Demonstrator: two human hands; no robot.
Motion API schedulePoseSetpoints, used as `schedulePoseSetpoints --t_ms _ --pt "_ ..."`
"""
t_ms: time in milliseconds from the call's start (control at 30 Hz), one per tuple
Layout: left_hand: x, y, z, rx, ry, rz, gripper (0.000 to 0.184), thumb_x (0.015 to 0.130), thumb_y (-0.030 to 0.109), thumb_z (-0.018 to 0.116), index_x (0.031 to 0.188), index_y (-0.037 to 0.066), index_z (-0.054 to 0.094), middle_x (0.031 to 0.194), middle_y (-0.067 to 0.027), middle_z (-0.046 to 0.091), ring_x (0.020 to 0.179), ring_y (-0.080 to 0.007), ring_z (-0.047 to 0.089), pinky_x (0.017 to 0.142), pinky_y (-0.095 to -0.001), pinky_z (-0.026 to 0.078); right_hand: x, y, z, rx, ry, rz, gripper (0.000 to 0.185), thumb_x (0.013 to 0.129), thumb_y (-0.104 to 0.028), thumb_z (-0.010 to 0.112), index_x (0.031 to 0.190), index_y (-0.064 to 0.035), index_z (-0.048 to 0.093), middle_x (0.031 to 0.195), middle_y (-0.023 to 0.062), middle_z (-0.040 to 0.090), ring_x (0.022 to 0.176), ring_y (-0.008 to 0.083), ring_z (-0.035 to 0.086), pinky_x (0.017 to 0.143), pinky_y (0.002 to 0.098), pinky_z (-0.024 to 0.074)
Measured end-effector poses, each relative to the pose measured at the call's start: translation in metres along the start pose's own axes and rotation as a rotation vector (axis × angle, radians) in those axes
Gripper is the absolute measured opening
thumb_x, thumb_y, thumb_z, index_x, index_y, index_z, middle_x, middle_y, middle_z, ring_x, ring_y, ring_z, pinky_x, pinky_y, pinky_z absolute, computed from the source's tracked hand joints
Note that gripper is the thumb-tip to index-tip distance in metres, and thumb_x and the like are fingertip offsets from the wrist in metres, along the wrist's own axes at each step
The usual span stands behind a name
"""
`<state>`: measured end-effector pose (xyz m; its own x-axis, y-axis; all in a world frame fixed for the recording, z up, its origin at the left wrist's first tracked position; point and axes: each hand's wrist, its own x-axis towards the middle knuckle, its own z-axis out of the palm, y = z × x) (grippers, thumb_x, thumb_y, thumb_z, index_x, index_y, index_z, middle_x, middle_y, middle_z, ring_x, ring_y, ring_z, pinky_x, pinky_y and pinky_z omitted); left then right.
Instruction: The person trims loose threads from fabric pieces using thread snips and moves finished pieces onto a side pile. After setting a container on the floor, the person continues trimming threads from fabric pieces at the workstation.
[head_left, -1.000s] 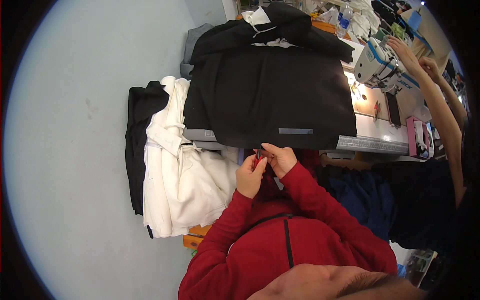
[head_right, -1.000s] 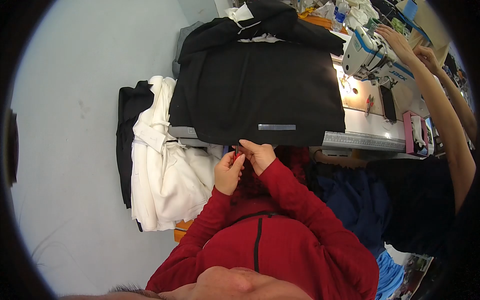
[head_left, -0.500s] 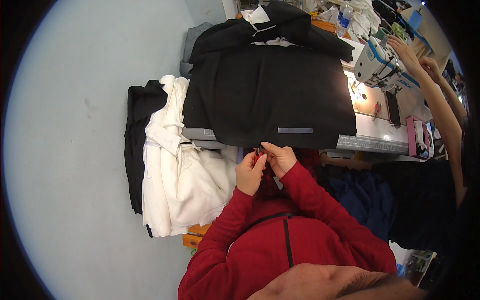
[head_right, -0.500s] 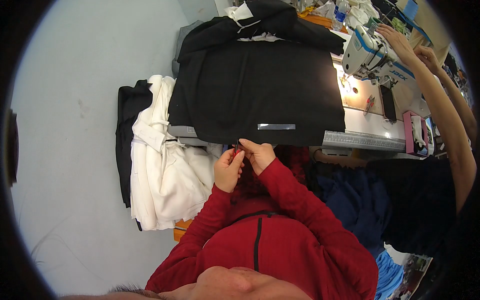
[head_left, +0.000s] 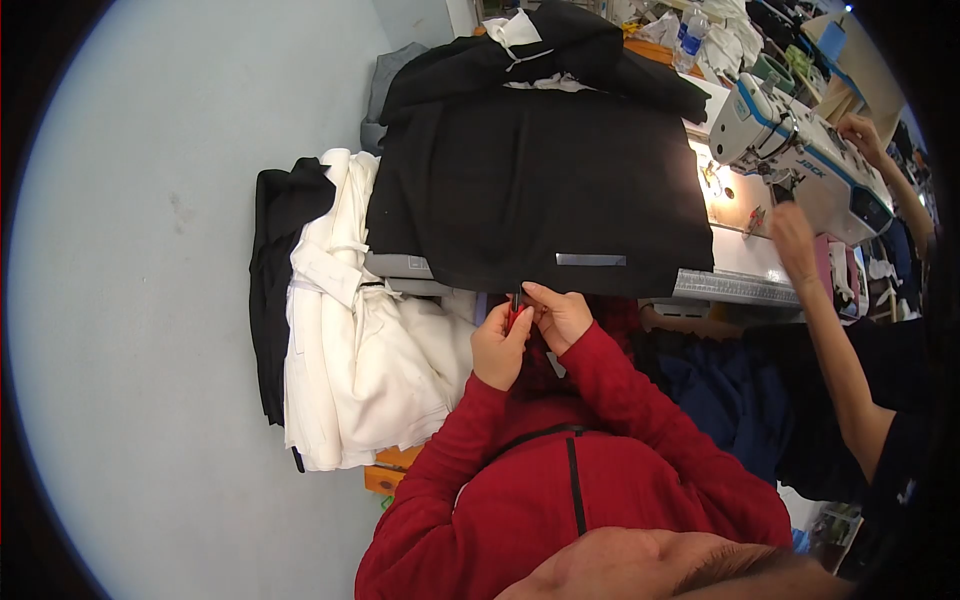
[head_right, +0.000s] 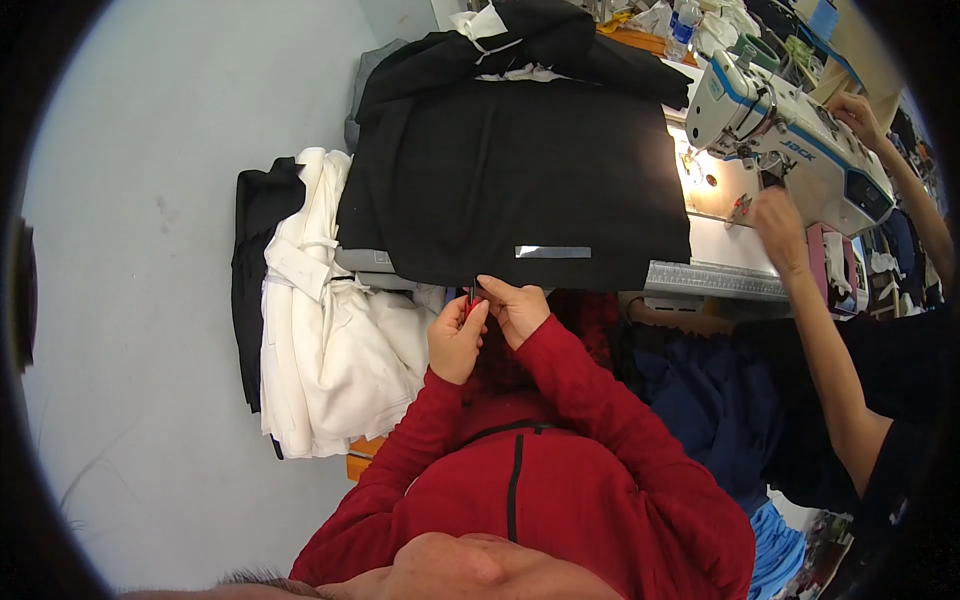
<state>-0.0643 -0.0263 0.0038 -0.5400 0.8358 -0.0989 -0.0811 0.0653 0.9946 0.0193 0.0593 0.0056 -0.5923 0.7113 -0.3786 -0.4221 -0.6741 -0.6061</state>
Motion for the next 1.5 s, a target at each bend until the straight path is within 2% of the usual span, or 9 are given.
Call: schedulePoseSetpoints --t_ms 267,700,1000,1500 --pt "-0.001 0.009 -0.001 0.007 -0.018 -0.07 0.023 0.087 0.022 0.06 0.096 0.001 0.061 0.064 0.0014 0.055 0.052 -0.0032 0.047 0.046 -0.0184 0.037 -0.001 0.0 0.001 0.007 -0.002 -0.008 0.016 0.084 -0.011 0.06 0.086 0.0049 0.063 0.084 0.0137 0.065 0.074 0.0193 0.062 0.062 0.0311 0.0478" --pt "0.0 0.013 0.0 -0.095 -0.035 -0.148 0.021 0.087 0.021 0.059 0.096 0.002 0.061 0.065 0.0022 0.054 0.052 -0.0023 0.045 0.045 -0.017 0.035 -0.004 -0.004 0.002 0.015 0.003 0.004 0.013 0.083 -0.008 0.061 0.085 0.0047 0.063 0.083 0.0122 0.065 0.075 0.0176 0.062 0.067 0.0288 0.0481" --pt "0.0 0.011 0.001 -0.102 -0.027 -0.155 0.021 0.087 0.021 0.059 0.094 0.002 0.061 0.063 0.0019 0.054 0.049 -0.0022 0.044 0.044 -0.017 0.034 -0.005 -0.004 0.003 -0.011 0.012 -0.012 0.015 0.084 -0.01 0.061 0.085 0.0042 0.063 0.083 0.012 0.065 0.072 0.0174 0.062 0.061 0.0298 0.0477" --pt "0.001 0.013 0.001 -0.102 -0.032 -0.166 0.019 0.088 0.023 0.058 0.091 0.004 0.061 0.061 0.0024 0.053 0.046 -0.0017 0.042 0.04 -0.0165 0.032 -0.005 -0.004 0.001 -0.028 -0.01 -0.026 0.016 0.085 -0.011 0.06 0.085 0.005 0.064 0.082 0.0129 0.065 0.072 0.0169 0.061 0.062 0.0297 0.0477"
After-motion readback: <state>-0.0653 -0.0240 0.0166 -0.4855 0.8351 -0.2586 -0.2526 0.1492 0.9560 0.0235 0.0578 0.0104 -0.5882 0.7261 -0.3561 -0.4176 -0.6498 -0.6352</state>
